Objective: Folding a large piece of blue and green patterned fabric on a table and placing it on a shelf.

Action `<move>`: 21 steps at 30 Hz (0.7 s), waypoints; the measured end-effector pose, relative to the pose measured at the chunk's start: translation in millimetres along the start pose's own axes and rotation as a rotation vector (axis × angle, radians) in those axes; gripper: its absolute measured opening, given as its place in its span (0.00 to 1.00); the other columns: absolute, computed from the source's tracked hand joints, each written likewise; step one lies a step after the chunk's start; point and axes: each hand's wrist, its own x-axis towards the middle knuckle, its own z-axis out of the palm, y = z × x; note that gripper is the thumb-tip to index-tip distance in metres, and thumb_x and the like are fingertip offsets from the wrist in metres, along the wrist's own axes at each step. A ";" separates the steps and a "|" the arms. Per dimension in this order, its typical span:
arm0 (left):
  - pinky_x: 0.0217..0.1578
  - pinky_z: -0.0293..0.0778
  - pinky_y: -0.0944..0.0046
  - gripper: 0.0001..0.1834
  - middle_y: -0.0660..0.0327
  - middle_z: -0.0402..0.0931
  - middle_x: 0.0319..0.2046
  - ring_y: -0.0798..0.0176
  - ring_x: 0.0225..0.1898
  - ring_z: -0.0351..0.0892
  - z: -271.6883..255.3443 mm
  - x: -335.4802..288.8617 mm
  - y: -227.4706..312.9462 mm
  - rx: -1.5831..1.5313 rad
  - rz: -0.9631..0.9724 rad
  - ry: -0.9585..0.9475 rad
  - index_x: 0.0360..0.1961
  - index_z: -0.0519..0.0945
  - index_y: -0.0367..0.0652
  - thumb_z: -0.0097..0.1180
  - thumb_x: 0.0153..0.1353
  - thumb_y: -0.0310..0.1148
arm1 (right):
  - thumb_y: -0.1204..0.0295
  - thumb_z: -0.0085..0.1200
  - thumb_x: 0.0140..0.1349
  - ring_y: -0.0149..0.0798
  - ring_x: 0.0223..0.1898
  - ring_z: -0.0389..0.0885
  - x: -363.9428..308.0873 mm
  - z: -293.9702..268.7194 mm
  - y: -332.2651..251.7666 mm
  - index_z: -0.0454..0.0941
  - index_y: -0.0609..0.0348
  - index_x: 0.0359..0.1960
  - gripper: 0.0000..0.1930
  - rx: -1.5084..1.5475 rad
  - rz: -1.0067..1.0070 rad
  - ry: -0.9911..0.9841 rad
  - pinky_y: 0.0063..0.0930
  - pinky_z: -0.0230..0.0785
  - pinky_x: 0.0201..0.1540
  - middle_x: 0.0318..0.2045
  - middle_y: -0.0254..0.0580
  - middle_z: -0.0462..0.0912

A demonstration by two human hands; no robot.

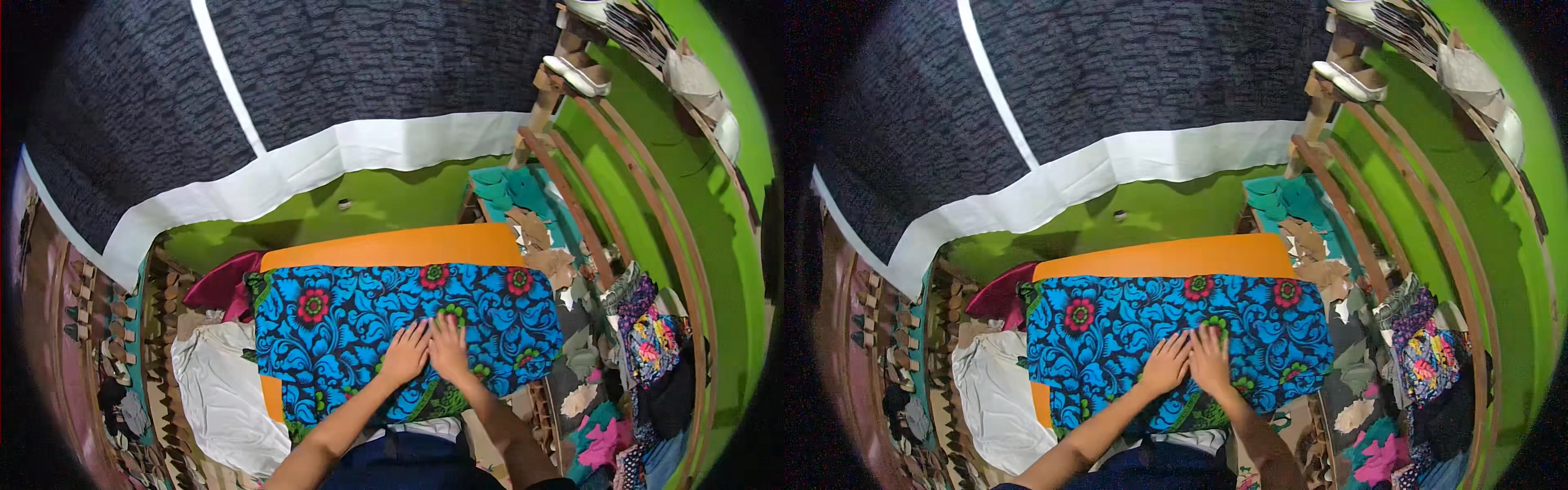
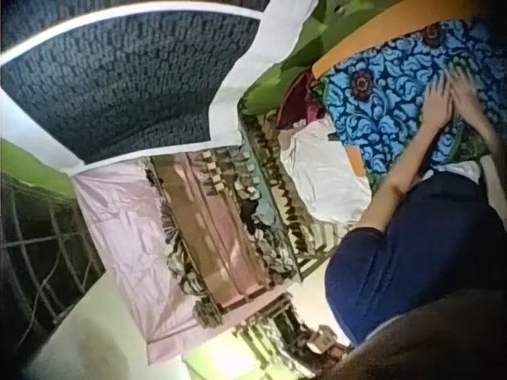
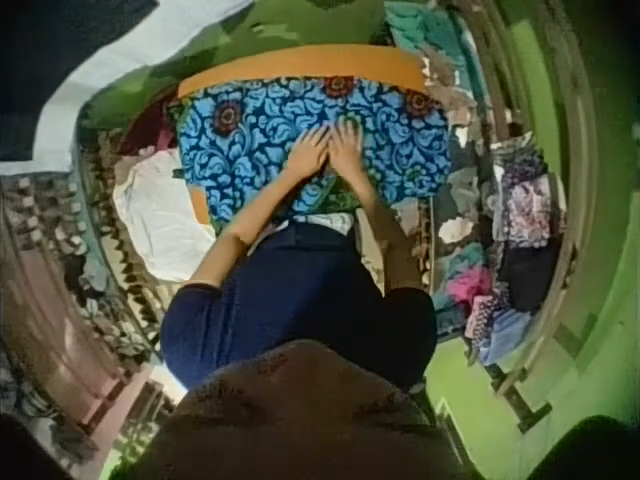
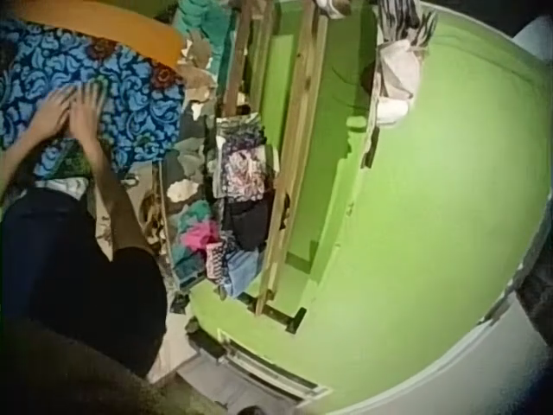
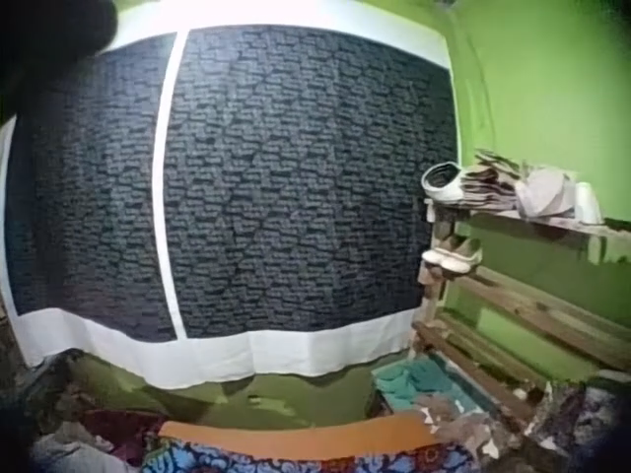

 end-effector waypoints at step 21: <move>0.61 0.47 0.46 0.28 0.52 0.52 0.63 0.49 0.64 0.51 42.4 106.1 -3.7 0.017 -0.276 0.067 0.61 0.60 0.45 0.39 0.61 0.44 | 0.65 0.46 0.56 0.50 0.64 0.52 79.2 -6.6 77.7 0.59 0.57 0.60 0.28 0.001 0.011 -0.050 0.57 0.40 0.62 0.62 0.48 0.58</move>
